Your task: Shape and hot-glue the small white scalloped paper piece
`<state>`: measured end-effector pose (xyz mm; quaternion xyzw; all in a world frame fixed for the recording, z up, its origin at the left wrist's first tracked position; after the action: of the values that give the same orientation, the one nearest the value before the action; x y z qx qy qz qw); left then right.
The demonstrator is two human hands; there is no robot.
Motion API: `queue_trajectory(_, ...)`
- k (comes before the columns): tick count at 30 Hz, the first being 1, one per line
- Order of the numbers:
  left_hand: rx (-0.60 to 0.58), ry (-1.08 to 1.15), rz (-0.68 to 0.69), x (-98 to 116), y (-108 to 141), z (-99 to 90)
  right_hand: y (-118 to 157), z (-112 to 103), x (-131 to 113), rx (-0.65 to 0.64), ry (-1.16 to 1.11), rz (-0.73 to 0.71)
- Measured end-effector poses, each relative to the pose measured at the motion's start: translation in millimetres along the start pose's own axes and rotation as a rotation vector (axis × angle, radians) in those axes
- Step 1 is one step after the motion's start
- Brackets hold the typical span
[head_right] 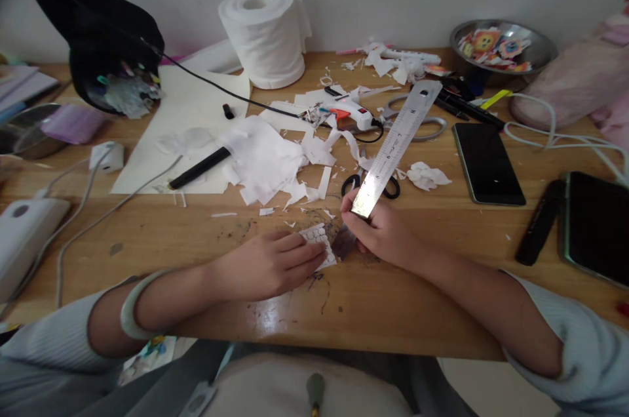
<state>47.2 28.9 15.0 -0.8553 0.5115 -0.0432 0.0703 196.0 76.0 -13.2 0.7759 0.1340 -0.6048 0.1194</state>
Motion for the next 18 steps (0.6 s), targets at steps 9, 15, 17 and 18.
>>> queue_trajectory(9, 0.014, -0.012, 0.000, 0.1, 0.3, 1.7, -1.0, 0.0, -0.9, 0.005, 0.000, -0.010)
queue_trajectory(15, 0.009, 0.019, -0.006, -0.6, 0.1, 1.2, 0.2, -0.8, 1.4, -0.008, 0.006, -0.009)
queue_trajectory(17, 0.024, 0.021, -0.005, -0.6, -0.1, 0.2, 0.2, -0.6, 1.7, -0.011, 0.008, -0.013)
queue_trajectory(18, 0.029, 0.020, -0.003, -0.6, -0.2, -0.2, 0.2, -0.7, 1.7, -0.008, 0.007, -0.016)
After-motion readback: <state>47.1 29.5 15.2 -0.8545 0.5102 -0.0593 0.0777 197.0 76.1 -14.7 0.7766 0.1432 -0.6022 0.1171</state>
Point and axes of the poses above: each hand's wrist, its own y-axis away from the middle knuckle, its own z-axis out of the palm, x = y × z, the point moved 6 cm from there along -y, towards the middle knuckle, and after that the axes turned 15 degrees about -z, right-handed, at the moved point
